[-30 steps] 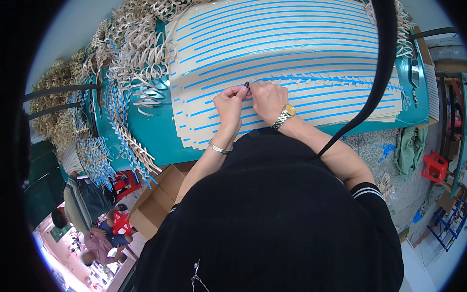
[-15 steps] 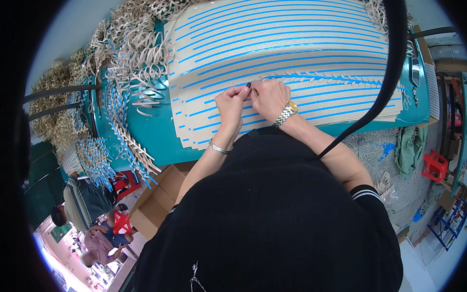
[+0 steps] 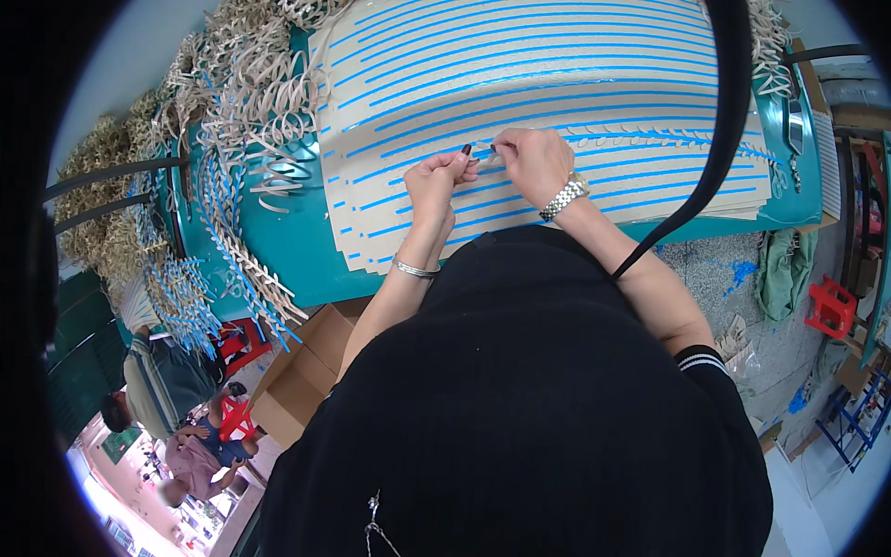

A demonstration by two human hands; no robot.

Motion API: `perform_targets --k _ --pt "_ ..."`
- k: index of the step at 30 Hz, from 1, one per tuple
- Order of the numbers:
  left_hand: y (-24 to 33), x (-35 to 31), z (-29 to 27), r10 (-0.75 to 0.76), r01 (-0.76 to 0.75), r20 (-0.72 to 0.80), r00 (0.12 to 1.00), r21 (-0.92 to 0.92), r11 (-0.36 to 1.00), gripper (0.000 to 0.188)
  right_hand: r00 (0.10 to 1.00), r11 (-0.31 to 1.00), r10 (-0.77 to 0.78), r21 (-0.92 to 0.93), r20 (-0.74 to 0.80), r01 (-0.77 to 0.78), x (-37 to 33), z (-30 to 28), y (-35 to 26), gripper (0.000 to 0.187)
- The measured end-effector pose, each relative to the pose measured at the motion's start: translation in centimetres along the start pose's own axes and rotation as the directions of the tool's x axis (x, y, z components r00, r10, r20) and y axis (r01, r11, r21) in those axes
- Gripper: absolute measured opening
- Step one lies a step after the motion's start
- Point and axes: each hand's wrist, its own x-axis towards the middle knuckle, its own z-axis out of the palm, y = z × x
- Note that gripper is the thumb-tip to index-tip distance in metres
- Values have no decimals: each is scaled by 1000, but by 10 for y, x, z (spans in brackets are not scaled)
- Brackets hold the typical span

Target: The person peels decorative paper strips from adhesive backing sheets and folds and rolls them by hand into coiled ornaments.

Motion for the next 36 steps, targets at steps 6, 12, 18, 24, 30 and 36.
perform_targets --k 6,12,18,24,30,36 --pt "0 -1 2 -60 60 9 998 -103 993 8 985 988 -156 -1 -69 157 -10 12 -4 9" --pt "1 -1 4 -57 57 6 998 -121 991 8 984 988 -157 -4 -89 157 -10 16 -7 9" --pt "1 -3 6 -38 37 -5 999 -122 992 8 983 988 -156 -29 -98 153 -9 14 -12 9" --pt "1 -2 5 -38 36 -17 999 -134 990 8 984 988 -153 -32 -90 151 -9 16 -13 10" --pt "1 -2 6 -34 30 -25 999 -140 990 8 980 987 -158 -18 -124 157 -8 18 -13 10" --pt "2 -2 10 -33 29 -34 999 -111 993 9 980 984 -168 -80 -107 160 -7 19 -16 9"
